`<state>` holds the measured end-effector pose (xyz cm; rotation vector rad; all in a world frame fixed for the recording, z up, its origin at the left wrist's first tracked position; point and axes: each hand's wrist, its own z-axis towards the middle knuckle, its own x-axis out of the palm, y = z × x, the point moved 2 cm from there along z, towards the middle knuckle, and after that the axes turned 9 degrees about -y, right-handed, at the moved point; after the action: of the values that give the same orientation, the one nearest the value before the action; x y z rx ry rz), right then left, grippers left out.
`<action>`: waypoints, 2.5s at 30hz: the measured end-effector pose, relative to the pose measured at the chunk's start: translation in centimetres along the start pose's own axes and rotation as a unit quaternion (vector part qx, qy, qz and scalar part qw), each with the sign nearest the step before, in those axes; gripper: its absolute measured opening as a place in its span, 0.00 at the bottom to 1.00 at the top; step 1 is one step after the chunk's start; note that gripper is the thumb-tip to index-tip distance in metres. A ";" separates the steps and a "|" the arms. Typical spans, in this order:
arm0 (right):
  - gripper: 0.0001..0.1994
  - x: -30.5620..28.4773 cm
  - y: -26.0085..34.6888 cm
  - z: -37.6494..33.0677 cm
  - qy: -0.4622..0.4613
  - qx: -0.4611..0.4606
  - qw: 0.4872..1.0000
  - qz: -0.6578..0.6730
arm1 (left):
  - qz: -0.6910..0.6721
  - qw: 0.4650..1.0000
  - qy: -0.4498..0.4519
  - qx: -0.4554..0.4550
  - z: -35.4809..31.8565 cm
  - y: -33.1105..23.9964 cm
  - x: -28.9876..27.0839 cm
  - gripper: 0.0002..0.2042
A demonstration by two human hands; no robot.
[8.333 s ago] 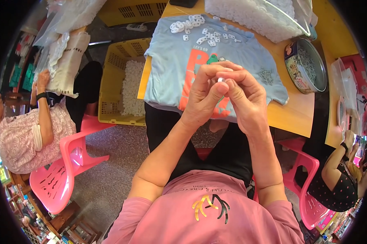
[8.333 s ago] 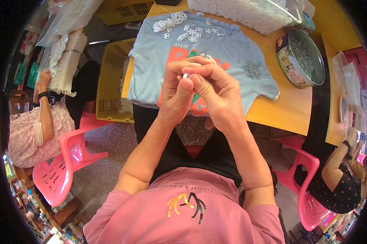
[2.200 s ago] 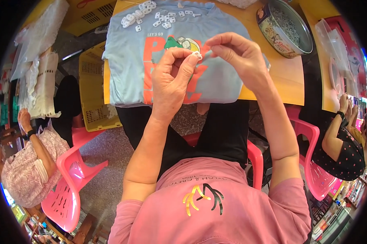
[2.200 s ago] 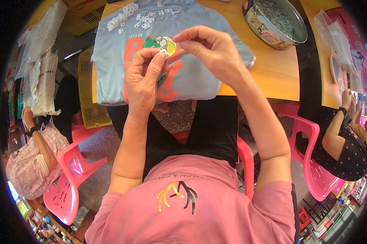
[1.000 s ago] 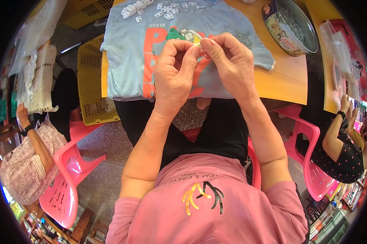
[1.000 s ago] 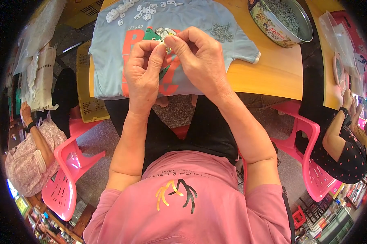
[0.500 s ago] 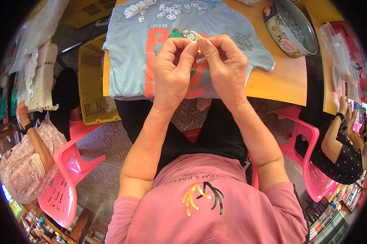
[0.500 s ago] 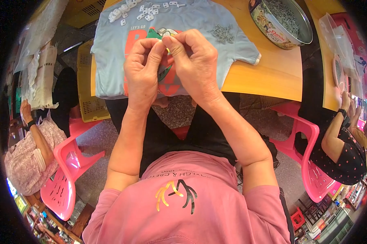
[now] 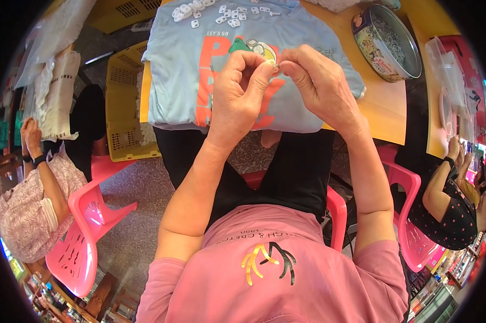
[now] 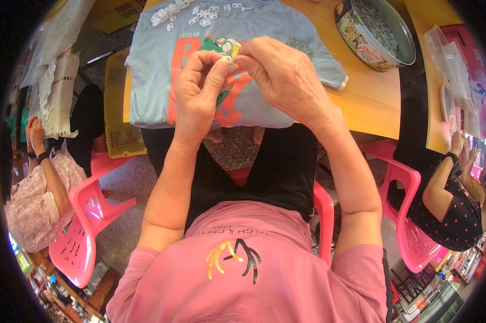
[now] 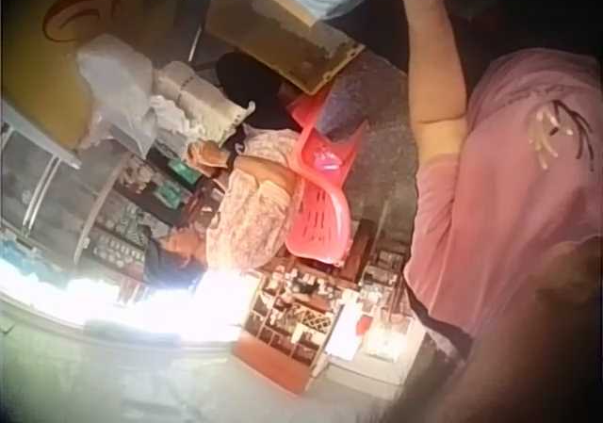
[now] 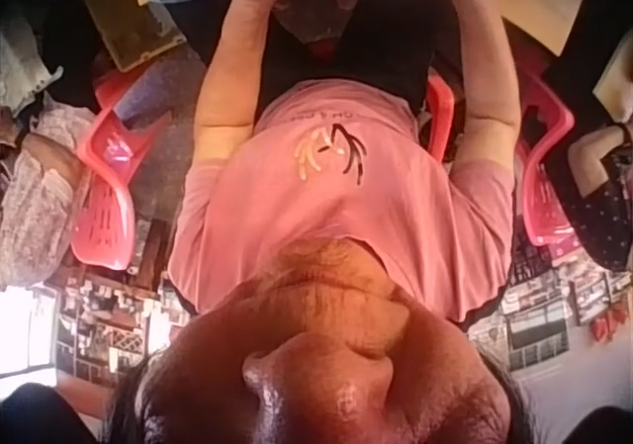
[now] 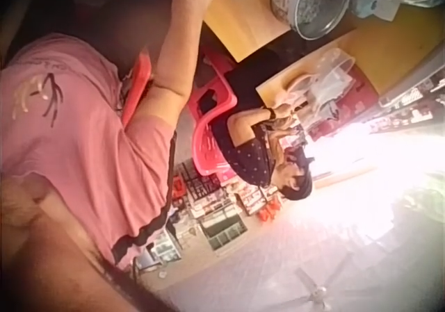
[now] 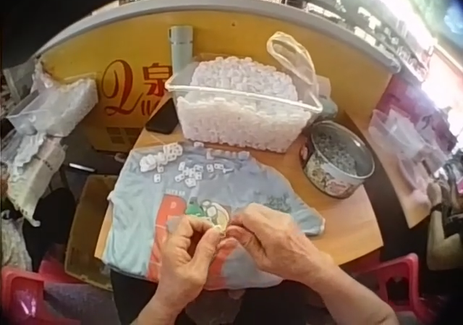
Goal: Attaching plastic clips to small embroidered character patches at a workstation.
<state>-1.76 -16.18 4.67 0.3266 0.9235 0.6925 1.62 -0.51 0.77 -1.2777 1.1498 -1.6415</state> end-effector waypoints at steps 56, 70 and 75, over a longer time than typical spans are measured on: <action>0.06 2.3 0.0 0.2 -0.009 -0.005 0.998 0.067 | -0.051 0.996 0.019 -0.072 0.1 0.5 -0.6 0.05; 0.08 4.3 -6.8 12.1 -0.039 -0.039 0.986 -0.156 | -0.054 0.997 -0.039 -0.033 0.2 0.6 -0.6 0.06; 0.12 7.3 -8.6 13.8 0.014 -0.121 0.942 -0.314 | -0.052 0.997 -0.029 -0.039 0.1 0.7 -0.4 0.06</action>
<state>16.02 -17.25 3.47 -0.1988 0.8921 0.2131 1.83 -0.39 0.01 -1.4471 1.1387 -1.6369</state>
